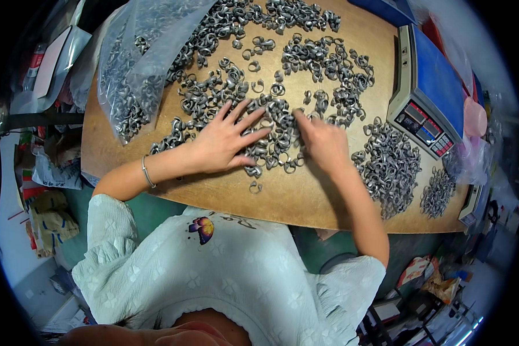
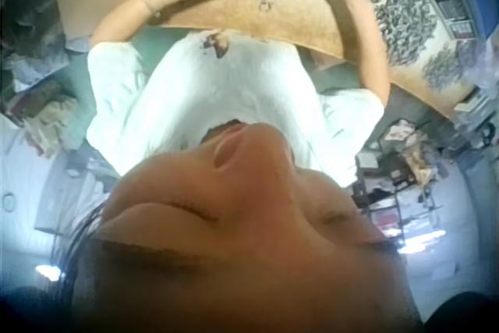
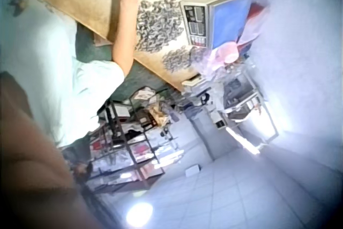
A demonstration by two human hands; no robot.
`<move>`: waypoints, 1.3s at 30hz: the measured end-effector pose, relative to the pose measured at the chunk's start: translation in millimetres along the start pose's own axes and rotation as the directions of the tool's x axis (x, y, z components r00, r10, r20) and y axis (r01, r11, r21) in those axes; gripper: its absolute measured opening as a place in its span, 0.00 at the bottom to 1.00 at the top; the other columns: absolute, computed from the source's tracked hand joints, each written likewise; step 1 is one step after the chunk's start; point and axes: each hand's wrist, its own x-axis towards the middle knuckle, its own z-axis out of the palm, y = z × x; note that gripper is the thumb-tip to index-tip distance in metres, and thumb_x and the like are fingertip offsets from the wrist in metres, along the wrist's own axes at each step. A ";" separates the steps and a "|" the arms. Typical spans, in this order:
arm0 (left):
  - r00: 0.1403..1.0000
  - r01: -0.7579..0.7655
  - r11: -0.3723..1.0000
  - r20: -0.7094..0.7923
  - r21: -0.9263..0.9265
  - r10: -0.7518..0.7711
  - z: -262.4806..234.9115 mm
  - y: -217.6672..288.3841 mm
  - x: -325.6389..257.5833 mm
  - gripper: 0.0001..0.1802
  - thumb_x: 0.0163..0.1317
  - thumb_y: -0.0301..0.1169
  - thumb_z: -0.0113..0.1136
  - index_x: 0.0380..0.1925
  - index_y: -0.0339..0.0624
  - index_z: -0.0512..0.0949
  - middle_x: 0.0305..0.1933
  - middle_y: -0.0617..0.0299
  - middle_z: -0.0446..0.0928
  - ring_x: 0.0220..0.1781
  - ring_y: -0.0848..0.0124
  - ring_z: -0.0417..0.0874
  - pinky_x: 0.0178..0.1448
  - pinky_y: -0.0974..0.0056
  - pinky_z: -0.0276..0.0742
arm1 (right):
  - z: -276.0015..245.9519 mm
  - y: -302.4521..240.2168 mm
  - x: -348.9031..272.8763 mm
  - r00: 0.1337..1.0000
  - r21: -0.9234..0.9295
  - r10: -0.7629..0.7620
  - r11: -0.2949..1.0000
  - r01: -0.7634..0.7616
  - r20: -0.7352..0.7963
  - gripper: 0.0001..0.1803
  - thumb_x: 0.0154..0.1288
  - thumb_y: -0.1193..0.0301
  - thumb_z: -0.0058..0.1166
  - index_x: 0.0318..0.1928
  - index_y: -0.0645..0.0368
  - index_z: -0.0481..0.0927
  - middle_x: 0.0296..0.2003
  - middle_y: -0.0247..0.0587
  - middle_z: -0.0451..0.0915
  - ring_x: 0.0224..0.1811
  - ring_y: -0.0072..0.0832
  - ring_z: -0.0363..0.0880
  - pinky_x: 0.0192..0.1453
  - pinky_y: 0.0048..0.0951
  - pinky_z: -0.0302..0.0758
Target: The person sorts small metal rings on a wooden table by hand, taking them from a plastic bag and spreading them across the workspace near a digital scale.
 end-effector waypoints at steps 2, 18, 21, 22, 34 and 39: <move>0.999 0.031 0.998 -0.018 0.050 -0.030 0.8 -4.9 10.9 0.33 0.61 0.54 0.48 0.63 0.55 0.62 0.70 0.48 0.52 0.71 0.43 0.50 0.67 0.36 0.49 | 3.2 16.8 17.5 0.997 -0.133 0.067 0.989 -0.070 -0.029 0.17 0.59 0.73 0.47 0.50 0.47 0.74 0.23 0.41 0.77 0.20 0.36 0.79 0.21 0.35 0.74; 1.000 0.027 0.999 0.013 -0.032 -0.027 -4.0 19.5 -14.3 0.29 0.60 0.39 0.55 0.60 0.43 0.64 0.67 0.49 0.57 0.70 0.44 0.53 0.67 0.38 0.53 | -20.2 -22.2 -1.0 0.967 -0.115 -0.001 0.993 0.032 0.257 0.33 0.55 0.73 0.52 0.62 0.35 0.66 0.25 0.42 0.76 0.21 0.34 0.79 0.23 0.33 0.76; 0.994 -0.098 0.990 0.031 -0.098 0.101 -1.7 27.3 -32.5 0.27 0.59 0.40 0.56 0.58 0.45 0.67 0.67 0.52 0.58 0.69 0.44 0.55 0.65 0.36 0.54 | -8.7 3.2 10.0 0.979 -0.254 0.095 0.966 -0.047 0.180 0.34 0.58 0.72 0.51 0.64 0.32 0.63 0.24 0.41 0.75 0.21 0.32 0.79 0.22 0.32 0.75; 0.993 -0.113 0.992 0.031 -0.061 0.115 -1.7 26.6 -36.0 0.27 0.58 0.40 0.57 0.58 0.46 0.67 0.68 0.53 0.58 0.69 0.45 0.55 0.65 0.36 0.54 | -4.2 10.9 14.0 0.984 -0.273 0.127 0.958 -0.090 0.122 0.34 0.57 0.73 0.50 0.64 0.32 0.63 0.24 0.42 0.75 0.21 0.32 0.78 0.21 0.32 0.75; 0.980 0.199 0.980 0.003 -0.010 -0.199 -13.6 28.0 -70.9 0.33 0.56 0.39 0.59 0.63 0.48 0.62 0.70 0.56 0.55 0.71 0.56 0.55 0.66 0.39 0.54 | 14.7 -47.1 51.9 0.987 -0.243 -0.025 0.968 0.063 0.158 0.32 0.53 0.78 0.48 0.61 0.40 0.69 0.23 0.41 0.76 0.19 0.31 0.77 0.20 0.32 0.73; 0.965 0.241 0.969 -0.095 -0.047 -0.245 1.5 31.8 -100.8 0.34 0.54 0.37 0.63 0.61 0.43 0.64 0.70 0.51 0.54 0.71 0.53 0.55 0.67 0.38 0.51 | 4.7 -5.8 56.7 0.981 -0.350 0.169 0.928 -0.127 0.092 0.33 0.54 0.79 0.45 0.62 0.39 0.68 0.25 0.40 0.76 0.21 0.33 0.78 0.21 0.32 0.73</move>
